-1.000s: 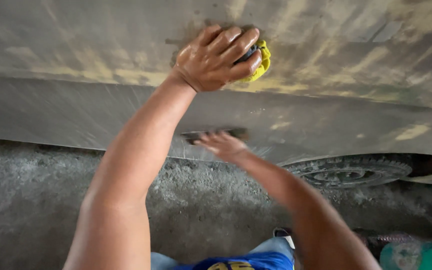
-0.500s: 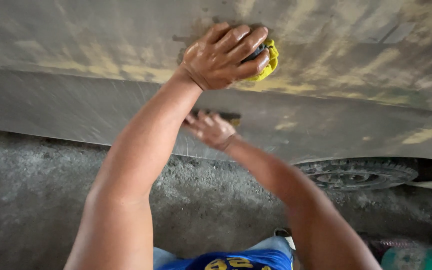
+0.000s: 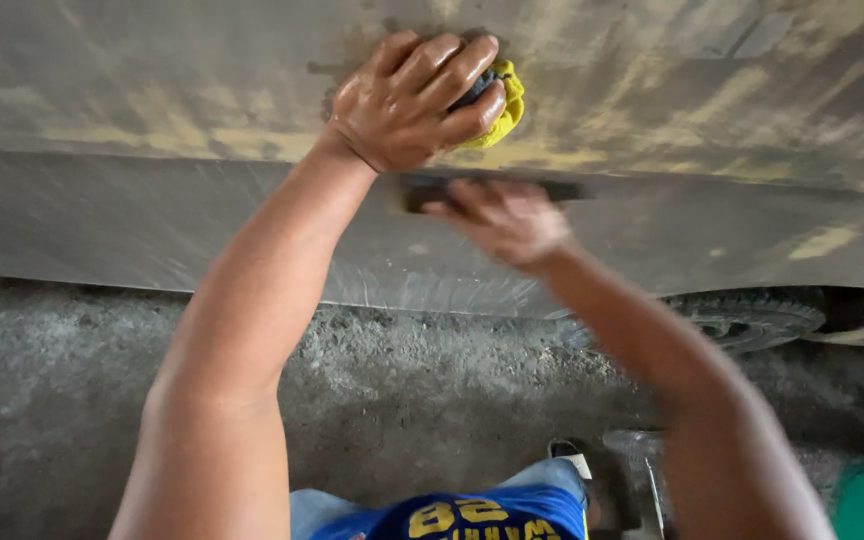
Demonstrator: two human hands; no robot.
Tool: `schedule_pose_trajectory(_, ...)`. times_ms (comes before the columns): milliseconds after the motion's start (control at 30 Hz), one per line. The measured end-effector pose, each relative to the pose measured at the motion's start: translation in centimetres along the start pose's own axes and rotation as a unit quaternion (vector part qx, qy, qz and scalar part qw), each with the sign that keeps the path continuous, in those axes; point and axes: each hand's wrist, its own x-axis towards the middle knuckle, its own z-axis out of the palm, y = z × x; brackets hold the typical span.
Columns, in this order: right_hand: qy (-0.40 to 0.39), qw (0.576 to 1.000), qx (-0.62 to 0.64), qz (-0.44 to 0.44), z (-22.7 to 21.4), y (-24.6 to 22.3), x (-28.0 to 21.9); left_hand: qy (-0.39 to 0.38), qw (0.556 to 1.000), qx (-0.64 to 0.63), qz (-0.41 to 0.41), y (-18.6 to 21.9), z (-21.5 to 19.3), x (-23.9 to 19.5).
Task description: Sanding the body of a car using a sanding block and water.
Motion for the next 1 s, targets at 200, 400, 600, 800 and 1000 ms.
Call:
schedule_pose_trajectory(200, -0.070, 0.992, 0.070, -0.078, 4.7, -9.2, 4.1, -0.007, 1.000, 0.007, 0.005, -0.3, -0.1, 0.0)
schedule_pose_trajectory(400, -0.358, 0.925, 0.124, -0.024, 1.5, -1.7, -5.9, 0.001, 1.000, -0.006, 0.000, 0.0, 0.1, -0.2)
schedule_pose_trajectory(600, 0.119, 0.991, -0.064, -0.021, 2.4, 1.6, -3.7, -0.016, 1.000, 0.000, -0.006, 0.0, 0.0, -0.1)
schedule_pose_trajectory(800, -0.304, 0.943, 0.082, -0.107, 2.6, -9.8, 5.3, -0.007, 1.000, -0.002, -0.009, -0.3, -0.4, 0.3)
schedule_pose_trajectory(1000, -0.414, 0.898, 0.150, -0.016, 4.0, -4.4, -5.3, 0.010, 1.000, -0.014, -0.008, 0.1, 0.1, 0.0)
